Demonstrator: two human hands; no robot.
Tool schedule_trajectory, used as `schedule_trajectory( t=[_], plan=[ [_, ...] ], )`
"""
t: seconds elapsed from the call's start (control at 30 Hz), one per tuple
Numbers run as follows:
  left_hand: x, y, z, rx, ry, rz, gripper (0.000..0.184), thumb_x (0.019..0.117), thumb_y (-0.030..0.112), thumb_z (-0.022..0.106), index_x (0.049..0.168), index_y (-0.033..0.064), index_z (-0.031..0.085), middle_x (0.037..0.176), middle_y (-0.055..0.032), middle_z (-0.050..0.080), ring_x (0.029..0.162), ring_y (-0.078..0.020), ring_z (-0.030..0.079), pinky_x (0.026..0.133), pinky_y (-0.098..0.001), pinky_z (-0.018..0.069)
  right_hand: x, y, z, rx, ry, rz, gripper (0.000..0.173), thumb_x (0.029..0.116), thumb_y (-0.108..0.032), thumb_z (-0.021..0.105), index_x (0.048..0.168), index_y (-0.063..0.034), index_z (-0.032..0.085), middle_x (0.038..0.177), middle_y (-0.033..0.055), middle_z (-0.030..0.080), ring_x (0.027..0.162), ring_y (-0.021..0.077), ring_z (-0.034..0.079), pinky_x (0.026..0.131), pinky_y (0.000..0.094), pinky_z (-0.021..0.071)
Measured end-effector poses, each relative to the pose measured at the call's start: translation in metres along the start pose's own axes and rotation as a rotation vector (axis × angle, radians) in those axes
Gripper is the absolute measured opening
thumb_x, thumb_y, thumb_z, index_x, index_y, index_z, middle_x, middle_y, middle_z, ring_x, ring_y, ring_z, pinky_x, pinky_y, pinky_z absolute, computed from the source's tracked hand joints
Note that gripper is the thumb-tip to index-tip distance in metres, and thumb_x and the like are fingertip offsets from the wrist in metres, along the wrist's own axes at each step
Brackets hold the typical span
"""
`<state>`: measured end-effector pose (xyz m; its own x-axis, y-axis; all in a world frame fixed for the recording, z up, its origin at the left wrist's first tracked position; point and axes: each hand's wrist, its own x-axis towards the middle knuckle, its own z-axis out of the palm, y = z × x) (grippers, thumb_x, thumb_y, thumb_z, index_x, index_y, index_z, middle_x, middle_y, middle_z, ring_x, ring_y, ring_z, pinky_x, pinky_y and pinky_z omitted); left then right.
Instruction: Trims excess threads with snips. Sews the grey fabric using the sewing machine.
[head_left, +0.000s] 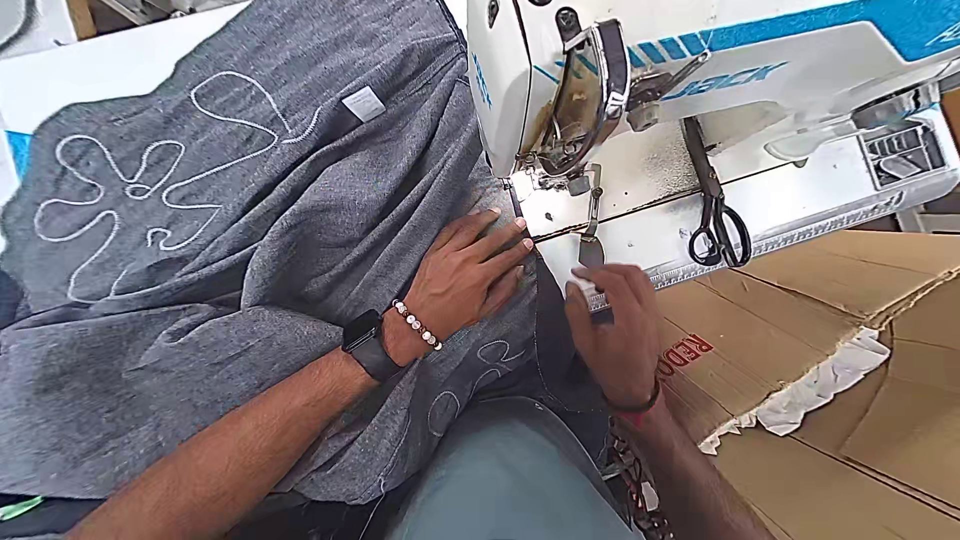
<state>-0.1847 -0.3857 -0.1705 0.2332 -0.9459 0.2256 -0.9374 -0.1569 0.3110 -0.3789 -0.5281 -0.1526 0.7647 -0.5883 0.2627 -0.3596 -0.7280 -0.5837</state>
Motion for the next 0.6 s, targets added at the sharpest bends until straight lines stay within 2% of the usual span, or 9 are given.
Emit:
schedule_trajectory(
  t=[0.07,0.1,0.23,0.33,0.4,0.43,0.47,0.53,0.6],
  plan=[
    [-0.003,-0.001,0.002,0.02,-0.012,-0.003,0.043,0.1043,0.041,0.047,0.141,0.0257,0.065,0.156,-0.0001,0.052,0.149,-0.0296,0.039,0.124,-0.0505,0.0285,-0.027,-0.005,-0.001,-0.045,-0.116,-0.036,0.036,0.0956,-0.044,0.066,0.113,-0.0134,0.075,0.104,0.01,0.07,0.097,0.0253,0.067,0.081,0.0438,0.0559],
    [-0.003,-0.002,0.002,0.036,-0.026,0.001,0.045,0.1046,0.043,0.047,0.143,0.0268,0.063,0.157,0.0001,0.051,0.15,-0.0302,0.038,0.124,-0.051,0.0284,-0.041,-0.006,0.002,-0.083,-0.167,-0.061,0.038,0.0951,-0.045,0.067,0.114,-0.0136,0.074,0.101,0.0089,0.07,0.093,0.0251,0.067,0.078,0.0435,0.0549],
    [-0.001,-0.009,-0.003,0.055,-0.035,0.041,0.042,0.1054,0.038,0.046,0.142,0.029,0.063,0.157,0.0008,0.051,0.15,-0.0329,0.038,0.123,-0.0546,0.0271,-0.068,0.012,0.001,-0.199,-0.05,-0.081,0.015,0.0928,-0.018,0.061,0.094,-0.0087,0.072,0.077,0.006,0.065,0.062,0.0196,0.062,0.051,0.0355,0.0504],
    [-0.002,-0.01,-0.005,0.069,-0.042,0.058,0.042,0.1049,0.035,0.046,0.142,0.0293,0.063,0.157,0.0009,0.051,0.15,-0.0331,0.038,0.122,-0.0543,0.0276,-0.056,0.015,-0.019,-0.253,0.011,-0.041,0.013,0.0921,-0.015,0.061,0.086,-0.0078,0.07,0.072,0.0061,0.061,0.057,0.018,0.058,0.048,0.0325,0.0456],
    [-0.002,-0.011,-0.004,0.078,-0.03,0.064,0.042,0.1048,0.034,0.046,0.142,0.03,0.063,0.157,0.0013,0.051,0.149,-0.0327,0.038,0.121,-0.0538,0.0276,-0.044,0.005,-0.03,-0.289,-0.347,0.043,0.013,0.0895,-0.013,0.06,0.092,-0.0085,0.072,0.08,0.0084,0.068,0.063,0.0246,0.067,0.05,0.0429,0.0527],
    [-0.002,-0.011,-0.004,0.08,-0.027,0.065,0.042,0.1047,0.034,0.046,0.143,0.0301,0.063,0.157,0.0012,0.05,0.149,-0.0327,0.038,0.121,-0.0537,0.0276,-0.036,0.0,-0.034,-0.243,-0.577,0.1,0.015,0.0894,-0.015,0.062,0.097,-0.0095,0.074,0.085,0.0101,0.071,0.07,0.029,0.07,0.056,0.0505,0.0549],
    [-0.004,-0.01,-0.004,0.077,-0.029,0.065,0.042,0.1047,0.034,0.046,0.143,0.0303,0.063,0.157,0.0012,0.05,0.149,-0.0326,0.038,0.12,-0.0537,0.0278,-0.03,-0.006,-0.035,-0.188,-0.696,0.13,0.018,0.0904,-0.022,0.063,0.099,-0.0131,0.076,0.087,0.0081,0.072,0.075,0.0282,0.07,0.06,0.052,0.0543],
    [-0.001,-0.012,-0.003,0.084,-0.022,0.065,0.042,0.1048,0.035,0.046,0.143,0.0311,0.063,0.157,0.002,0.051,0.149,-0.0321,0.038,0.119,-0.0535,0.0284,-0.014,-0.011,-0.028,-0.114,-0.461,0.043,0.022,0.095,-0.032,0.061,0.101,-0.0171,0.076,0.085,0.0015,0.07,0.073,0.0187,0.068,0.06,0.043,0.0565],
    [-0.004,-0.01,-0.003,0.082,-0.024,0.062,0.042,0.1048,0.034,0.045,0.142,0.0304,0.064,0.155,0.0015,0.053,0.147,-0.033,0.039,0.118,-0.054,0.0292,0.004,-0.012,-0.013,-0.055,-0.191,-0.014,0.024,0.0994,-0.03,0.061,0.107,-0.0138,0.075,0.094,0.0021,0.071,0.086,0.0183,0.068,0.073,0.0418,0.0557]
  ],
)
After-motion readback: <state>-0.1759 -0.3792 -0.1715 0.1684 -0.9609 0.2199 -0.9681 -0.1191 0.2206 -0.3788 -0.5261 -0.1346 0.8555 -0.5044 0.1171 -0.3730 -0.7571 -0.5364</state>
